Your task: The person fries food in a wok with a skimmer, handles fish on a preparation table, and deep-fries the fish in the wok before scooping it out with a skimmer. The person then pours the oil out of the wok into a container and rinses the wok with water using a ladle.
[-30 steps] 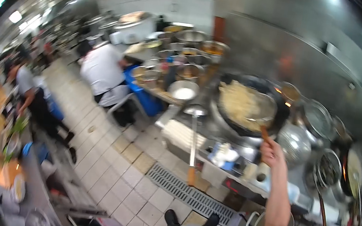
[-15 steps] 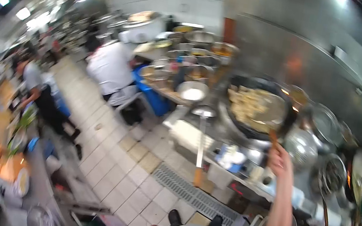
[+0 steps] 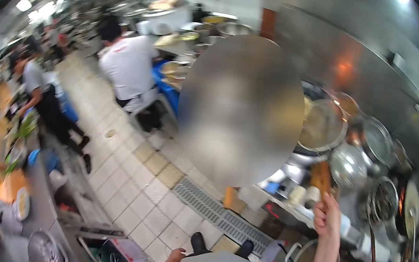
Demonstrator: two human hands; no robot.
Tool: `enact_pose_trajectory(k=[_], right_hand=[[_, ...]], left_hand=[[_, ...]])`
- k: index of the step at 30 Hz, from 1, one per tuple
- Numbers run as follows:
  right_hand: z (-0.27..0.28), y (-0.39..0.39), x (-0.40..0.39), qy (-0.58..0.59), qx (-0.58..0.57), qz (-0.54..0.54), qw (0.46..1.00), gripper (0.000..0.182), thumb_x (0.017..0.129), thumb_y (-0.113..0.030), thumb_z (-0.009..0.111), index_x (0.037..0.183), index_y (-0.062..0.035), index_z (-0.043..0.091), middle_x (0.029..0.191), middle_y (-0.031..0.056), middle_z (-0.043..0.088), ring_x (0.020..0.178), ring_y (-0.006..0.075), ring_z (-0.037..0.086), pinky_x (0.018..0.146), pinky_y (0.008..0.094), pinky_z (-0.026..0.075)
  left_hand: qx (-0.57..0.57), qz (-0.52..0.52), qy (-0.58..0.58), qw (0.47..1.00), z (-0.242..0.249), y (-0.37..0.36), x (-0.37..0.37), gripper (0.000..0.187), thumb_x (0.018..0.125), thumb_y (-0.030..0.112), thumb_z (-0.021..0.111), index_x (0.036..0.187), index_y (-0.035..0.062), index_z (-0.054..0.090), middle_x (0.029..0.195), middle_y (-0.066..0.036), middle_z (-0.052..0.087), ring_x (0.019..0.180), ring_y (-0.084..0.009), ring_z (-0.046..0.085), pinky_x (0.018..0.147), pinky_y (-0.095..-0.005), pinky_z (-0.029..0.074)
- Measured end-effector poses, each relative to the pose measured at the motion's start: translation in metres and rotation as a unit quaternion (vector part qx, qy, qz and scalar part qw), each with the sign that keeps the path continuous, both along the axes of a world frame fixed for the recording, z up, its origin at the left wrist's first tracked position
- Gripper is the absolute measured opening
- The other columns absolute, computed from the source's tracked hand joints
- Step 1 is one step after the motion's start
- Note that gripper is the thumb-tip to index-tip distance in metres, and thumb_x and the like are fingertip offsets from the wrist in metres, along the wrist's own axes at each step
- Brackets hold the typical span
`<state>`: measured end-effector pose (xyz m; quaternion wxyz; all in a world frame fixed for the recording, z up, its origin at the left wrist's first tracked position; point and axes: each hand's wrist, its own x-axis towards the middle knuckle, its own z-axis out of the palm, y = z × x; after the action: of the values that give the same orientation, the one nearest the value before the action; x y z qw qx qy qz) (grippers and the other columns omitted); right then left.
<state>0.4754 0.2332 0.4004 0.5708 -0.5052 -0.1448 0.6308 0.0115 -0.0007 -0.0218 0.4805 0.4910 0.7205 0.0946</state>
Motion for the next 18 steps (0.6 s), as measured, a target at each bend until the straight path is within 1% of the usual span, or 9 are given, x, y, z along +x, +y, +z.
enact_pose_trajectory(k=[2, 4, 7, 9, 11, 13, 15, 16, 18], right_hand=[[0.017, -0.011, -0.005, -0.042, 0.002, -0.007, 0.999, 0.012, 0.088, -0.018, 0.052, 0.091, -0.0111, 0.043, 0.062, 0.0022, 0.045, 0.035, 0.0041, 0.031, 0.026, 0.0183, 0.019], [0.020, -0.015, -0.003, -0.096, 0.010, 0.004, 0.995, 0.013, 0.088, -0.018, 0.051, 0.096, -0.0097, 0.046, 0.062, 0.0019, 0.046, 0.036, 0.0036, 0.031, 0.027, 0.0184, 0.019], [0.021, -0.017, 0.003, -0.135, 0.020, 0.004, 0.991, 0.015, 0.088, -0.017, 0.050, 0.100, -0.0087, 0.048, 0.061, 0.0011, 0.045, 0.036, 0.0038, 0.030, 0.027, 0.0190, 0.018], [0.025, -0.020, 0.004, -0.241, 0.020, 0.018, 0.970, 0.027, 0.088, -0.015, 0.051, 0.113, -0.0063, 0.049, 0.060, -0.0007, 0.044, 0.039, 0.0019, 0.031, 0.031, 0.0175, 0.021], [0.026, -0.024, 0.008, -0.296, 0.041, 0.017, 0.954, 0.031, 0.087, -0.014, 0.051, 0.118, -0.0073, 0.049, 0.060, -0.0005, 0.044, 0.040, 0.0023, 0.032, 0.032, 0.0179, 0.023], [0.023, -0.026, 0.014, -0.348, 0.064, 0.019, 0.935, 0.037, 0.087, -0.012, 0.052, 0.123, -0.0084, 0.048, 0.059, -0.0004, 0.044, 0.041, 0.0028, 0.033, 0.034, 0.0182, 0.025], [0.012, -0.026, 0.022, -0.470, 0.126, 0.033, 0.873, 0.043, 0.085, -0.011, 0.054, 0.127, -0.0059, 0.045, 0.065, 0.0006, 0.050, 0.050, 0.0057, 0.042, 0.044, 0.0206, 0.034], [0.007, -0.025, 0.023, -0.509, 0.146, 0.036, 0.848, 0.046, 0.085, -0.010, 0.055, 0.129, -0.0050, 0.044, 0.067, 0.0009, 0.052, 0.053, 0.0066, 0.045, 0.047, 0.0214, 0.037], [0.004, -0.022, 0.021, -0.566, 0.188, 0.034, 0.802, 0.047, 0.083, -0.010, 0.057, 0.126, 0.0007, 0.044, 0.080, 0.0056, 0.061, 0.071, 0.0123, 0.053, 0.065, 0.0250, 0.043]], left_hand=[[0.045, -0.043, 0.002, 0.998, 0.011, 0.003, -0.001, 0.034, 0.067, 0.020, 0.067, 0.098, 0.0071, 0.065, 0.099, -0.014, 0.063, 0.094, -0.0291, 0.060, 0.082, -0.0347, 0.047], [0.004, -0.025, -0.011, 1.000, 0.006, 0.005, -0.003, 0.034, 0.066, 0.020, 0.068, 0.097, 0.0062, 0.065, 0.096, -0.014, 0.064, 0.092, -0.0292, 0.060, 0.081, -0.0352, 0.048], [0.032, -0.071, 0.011, 0.997, 0.000, 0.007, -0.011, 0.034, 0.066, 0.019, 0.069, 0.097, 0.0064, 0.065, 0.092, -0.014, 0.065, 0.086, -0.0278, 0.062, 0.077, -0.0346, 0.049], [0.016, -0.059, 0.005, 0.998, 0.009, 0.015, -0.009, 0.034, 0.066, 0.019, 0.069, 0.098, 0.0069, 0.065, 0.090, -0.014, 0.066, 0.083, -0.0268, 0.063, 0.075, -0.0341, 0.049], [0.010, -0.050, 0.015, 0.999, 0.017, 0.019, -0.007, 0.036, 0.065, 0.017, 0.068, 0.099, 0.0080, 0.065, 0.084, -0.015, 0.066, 0.077, -0.0243, 0.063, 0.071, -0.0326, 0.050], [-0.016, -0.038, 0.016, 0.999, 0.021, 0.025, -0.003, 0.036, 0.064, 0.017, 0.068, 0.099, 0.0081, 0.065, 0.085, -0.014, 0.066, 0.078, -0.0247, 0.063, 0.072, -0.0325, 0.050], [-0.041, -0.023, 0.017, 0.999, 0.015, 0.025, -0.006, 0.037, 0.063, 0.016, 0.069, 0.099, 0.0083, 0.065, 0.085, -0.014, 0.066, 0.080, -0.0251, 0.063, 0.073, -0.0324, 0.050], [0.003, -0.049, 0.018, 0.999, 0.003, 0.023, -0.010, 0.037, 0.063, 0.016, 0.069, 0.099, 0.0087, 0.065, 0.085, -0.013, 0.066, 0.081, -0.0254, 0.063, 0.074, -0.0321, 0.050], [0.047, -0.076, 0.018, 0.996, 0.001, 0.022, -0.010, 0.037, 0.063, 0.015, 0.069, 0.099, 0.0091, 0.065, 0.086, -0.013, 0.066, 0.082, -0.0257, 0.063, 0.075, -0.0318, 0.049]])
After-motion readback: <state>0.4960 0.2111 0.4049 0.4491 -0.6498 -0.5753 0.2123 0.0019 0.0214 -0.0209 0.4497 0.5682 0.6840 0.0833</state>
